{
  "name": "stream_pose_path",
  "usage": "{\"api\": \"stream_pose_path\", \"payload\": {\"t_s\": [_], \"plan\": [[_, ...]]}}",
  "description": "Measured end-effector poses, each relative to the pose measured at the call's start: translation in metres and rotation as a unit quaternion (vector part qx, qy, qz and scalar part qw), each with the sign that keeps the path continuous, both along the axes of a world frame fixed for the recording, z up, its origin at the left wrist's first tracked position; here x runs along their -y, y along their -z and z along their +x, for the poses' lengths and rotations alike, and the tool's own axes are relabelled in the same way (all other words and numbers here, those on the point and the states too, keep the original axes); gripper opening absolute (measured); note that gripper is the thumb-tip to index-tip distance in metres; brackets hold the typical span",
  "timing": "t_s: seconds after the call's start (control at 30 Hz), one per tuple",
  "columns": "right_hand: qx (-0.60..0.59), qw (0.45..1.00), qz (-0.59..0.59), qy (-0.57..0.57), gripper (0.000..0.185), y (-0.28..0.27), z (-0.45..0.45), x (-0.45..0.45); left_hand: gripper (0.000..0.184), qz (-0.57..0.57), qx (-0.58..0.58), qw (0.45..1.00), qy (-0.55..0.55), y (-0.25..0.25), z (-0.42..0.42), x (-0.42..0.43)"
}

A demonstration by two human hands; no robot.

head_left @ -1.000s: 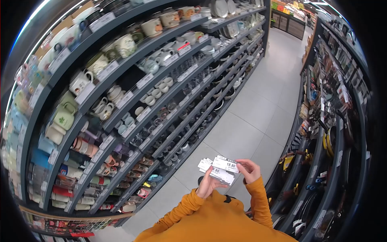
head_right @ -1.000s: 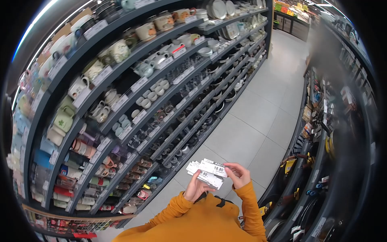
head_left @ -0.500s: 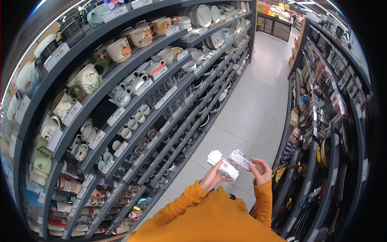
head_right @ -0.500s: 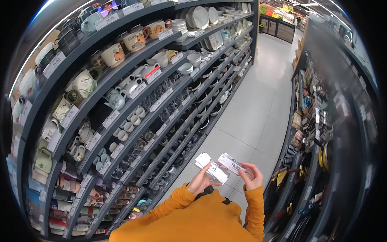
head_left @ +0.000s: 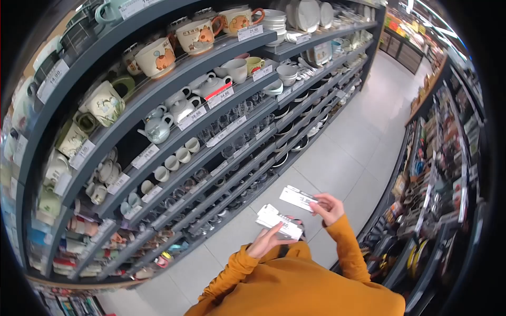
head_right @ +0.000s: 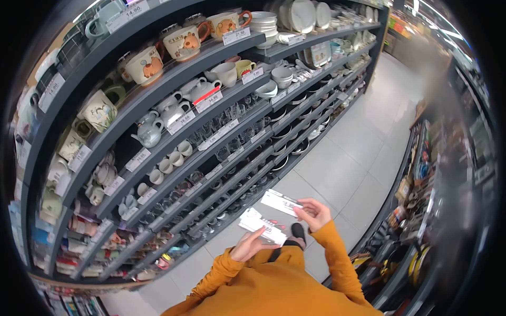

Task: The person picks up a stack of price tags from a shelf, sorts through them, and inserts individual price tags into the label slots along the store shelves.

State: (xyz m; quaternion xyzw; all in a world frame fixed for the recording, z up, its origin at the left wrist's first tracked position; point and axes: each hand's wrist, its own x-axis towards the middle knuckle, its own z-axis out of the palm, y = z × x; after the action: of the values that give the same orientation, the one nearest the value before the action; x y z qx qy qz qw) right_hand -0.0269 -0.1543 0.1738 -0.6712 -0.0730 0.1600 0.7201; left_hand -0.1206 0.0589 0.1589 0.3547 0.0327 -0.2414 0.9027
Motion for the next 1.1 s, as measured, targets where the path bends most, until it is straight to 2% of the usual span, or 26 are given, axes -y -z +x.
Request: {"api": "stream_pose_path", "payload": {"t_s": [0.1, 0.17, 0.33, 0.43, 0.5, 0.53, 0.63, 0.77, 0.83, 0.9, 1.0, 1.1], "plan": [[-0.018, 0.997, 0.009, -0.07, 0.028, -0.008, 0.048, -0.017, 0.04, 0.041, 0.028, 0.997, -0.066, 0.023, 0.01, 0.01], [-0.014, 0.987, 0.005, -0.158, 0.027, 0.0, 0.085, -0.024, 0.043, 0.05, -0.007, 0.991, -0.125, 0.03, 0.013, 0.022], [0.1, 0.961, -0.004, -0.258, 0.028, -0.035, 0.174, -0.045, 0.041, 0.05, -0.052, 0.96, -0.27, 0.03, 0.033, 0.061], [0.183, 0.947, 0.028, -0.264, 0.045, -0.069, 0.23, -0.062, 0.041, 0.077, -0.049, 0.954, -0.284, 0.012, 0.052, 0.08], [0.254, 0.928, 0.004, -0.273, 0.035, -0.094, 0.262, -0.075, 0.041, 0.079, -0.038, 0.95, -0.301, 0.005, 0.061, 0.09], [0.326, 0.905, -0.005, -0.274, 0.029, -0.103, 0.278, -0.083, 0.041, 0.08, -0.031, 0.948, -0.306, 0.004, 0.066, 0.096], [0.458, 0.846, -0.022, -0.272, 0.027, -0.139, 0.31, -0.104, 0.041, 0.075, -0.032, 0.937, -0.34, 0.009, 0.076, 0.111], [0.569, 0.793, 0.011, -0.216, 0.023, -0.193, 0.355, -0.135, 0.04, 0.09, -0.066, 0.924, -0.366, 0.014, 0.087, 0.123], [0.573, 0.801, -0.027, -0.173, 0.02, -0.219, 0.371, -0.149, 0.04, 0.086, -0.062, 0.921, -0.375, 0.016, 0.089, 0.127], [0.557, 0.811, 0.003, -0.179, 0.019, -0.241, 0.387, -0.168, 0.04, 0.08, -0.065, 0.918, -0.382, 0.017, 0.093, 0.13], [0.605, 0.777, -0.049, -0.17, 0.019, -0.259, 0.408, -0.193, 0.04, 0.076, -0.069, 0.915, -0.389, 0.02, 0.098, 0.138], [0.601, 0.765, -0.071, -0.219, 0.017, -0.264, 0.414, -0.211, 0.039, 0.07, -0.067, 0.915, -0.391, 0.022, 0.104, 0.147]]}}
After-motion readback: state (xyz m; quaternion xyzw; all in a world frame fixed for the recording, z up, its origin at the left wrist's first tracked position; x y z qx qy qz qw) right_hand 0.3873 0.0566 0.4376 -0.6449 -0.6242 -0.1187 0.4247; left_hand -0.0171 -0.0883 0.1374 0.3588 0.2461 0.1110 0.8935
